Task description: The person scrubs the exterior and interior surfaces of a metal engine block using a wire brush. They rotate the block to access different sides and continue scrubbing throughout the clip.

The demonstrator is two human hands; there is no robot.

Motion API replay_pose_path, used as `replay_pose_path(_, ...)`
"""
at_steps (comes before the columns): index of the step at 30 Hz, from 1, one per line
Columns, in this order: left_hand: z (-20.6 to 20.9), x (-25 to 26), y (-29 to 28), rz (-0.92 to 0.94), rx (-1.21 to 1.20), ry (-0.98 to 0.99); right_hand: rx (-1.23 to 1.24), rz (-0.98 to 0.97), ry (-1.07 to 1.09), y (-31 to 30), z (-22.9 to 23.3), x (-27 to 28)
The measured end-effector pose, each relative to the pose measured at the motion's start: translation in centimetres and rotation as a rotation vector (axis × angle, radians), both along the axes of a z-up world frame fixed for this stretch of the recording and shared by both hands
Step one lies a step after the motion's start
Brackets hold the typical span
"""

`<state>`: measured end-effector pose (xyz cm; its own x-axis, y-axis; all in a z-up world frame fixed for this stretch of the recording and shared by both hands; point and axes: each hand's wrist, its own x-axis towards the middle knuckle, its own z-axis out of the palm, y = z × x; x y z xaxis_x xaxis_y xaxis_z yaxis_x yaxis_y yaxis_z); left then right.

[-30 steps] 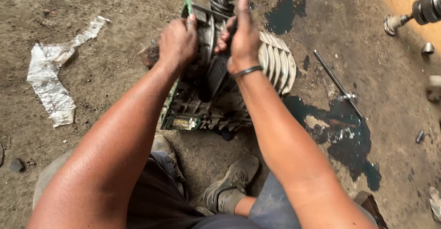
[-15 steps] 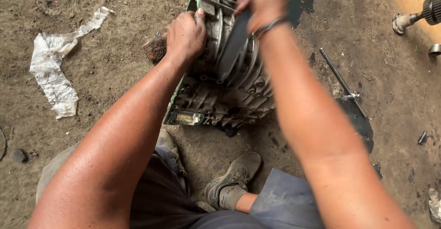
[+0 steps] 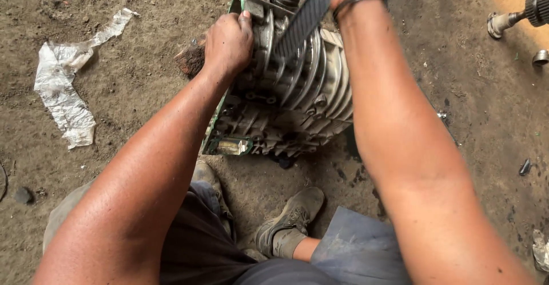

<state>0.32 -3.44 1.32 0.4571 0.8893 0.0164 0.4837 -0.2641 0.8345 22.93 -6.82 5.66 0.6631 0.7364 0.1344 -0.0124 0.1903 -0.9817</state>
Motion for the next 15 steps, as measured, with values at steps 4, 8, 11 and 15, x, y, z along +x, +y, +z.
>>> replay_pose_path(4, 0.2, 0.1, 0.0, -0.015, -0.092, 0.034, 0.019, -0.117, 0.077, -0.6, -0.5, -1.5)
replay_pose_path(8, 0.1, 0.1, 0.1, -0.014, 0.013, -0.003, -0.160, -0.077, -0.178, -4.0, -3.9, -7.5)
replay_pose_path(11, 0.4, -0.2, 0.0, -0.018, -0.075, 0.012, 0.008, -0.090, 0.034, 0.0, 0.3, 0.3)
replay_pose_path(15, 0.6, 0.0, 0.0, -0.025, -0.073, 0.003, -0.028, -0.156, 0.126, 0.0, 0.4, -0.1)
